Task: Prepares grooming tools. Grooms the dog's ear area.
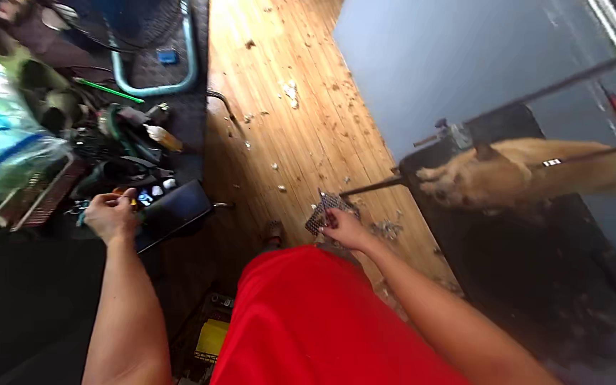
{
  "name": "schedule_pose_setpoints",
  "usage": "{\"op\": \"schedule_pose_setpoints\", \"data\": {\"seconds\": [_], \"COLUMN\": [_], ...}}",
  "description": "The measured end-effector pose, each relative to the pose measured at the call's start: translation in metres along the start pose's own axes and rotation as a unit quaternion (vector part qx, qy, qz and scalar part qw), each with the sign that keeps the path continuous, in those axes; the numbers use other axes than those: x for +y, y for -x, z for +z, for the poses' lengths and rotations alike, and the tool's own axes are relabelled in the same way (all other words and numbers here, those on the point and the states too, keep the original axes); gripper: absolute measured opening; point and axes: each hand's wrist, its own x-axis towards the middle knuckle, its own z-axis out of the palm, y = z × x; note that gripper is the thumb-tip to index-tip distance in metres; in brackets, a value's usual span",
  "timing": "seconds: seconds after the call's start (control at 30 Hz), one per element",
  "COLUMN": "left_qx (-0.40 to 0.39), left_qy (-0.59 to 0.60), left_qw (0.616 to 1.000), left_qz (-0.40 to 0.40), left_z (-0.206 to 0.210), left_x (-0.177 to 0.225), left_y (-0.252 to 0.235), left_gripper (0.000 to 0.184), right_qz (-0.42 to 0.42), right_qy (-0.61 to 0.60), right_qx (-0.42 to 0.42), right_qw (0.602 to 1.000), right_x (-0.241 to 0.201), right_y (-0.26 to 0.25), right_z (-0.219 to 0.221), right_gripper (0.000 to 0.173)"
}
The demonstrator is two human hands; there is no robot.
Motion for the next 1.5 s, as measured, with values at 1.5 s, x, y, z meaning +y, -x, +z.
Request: {"op": "schedule_pose_setpoints", "data": {"seconds": [1.5], "left_qx": [-0.238], "left_qy": [0.645], "left_qw": [0.724], "left_qz": [-0.057], "left_z": [0.052], "left_x": [0.181], "left_y": [0.163], "left_gripper": [0.019], "right_qz": [-0.248], "right_qy": [-0.304], "right_qx": [0.186], "right_qw": [0.901], "right_x": [-0.198], "right_y": [0.03], "right_z": [-0.033], "right_gripper": [0.034]}}
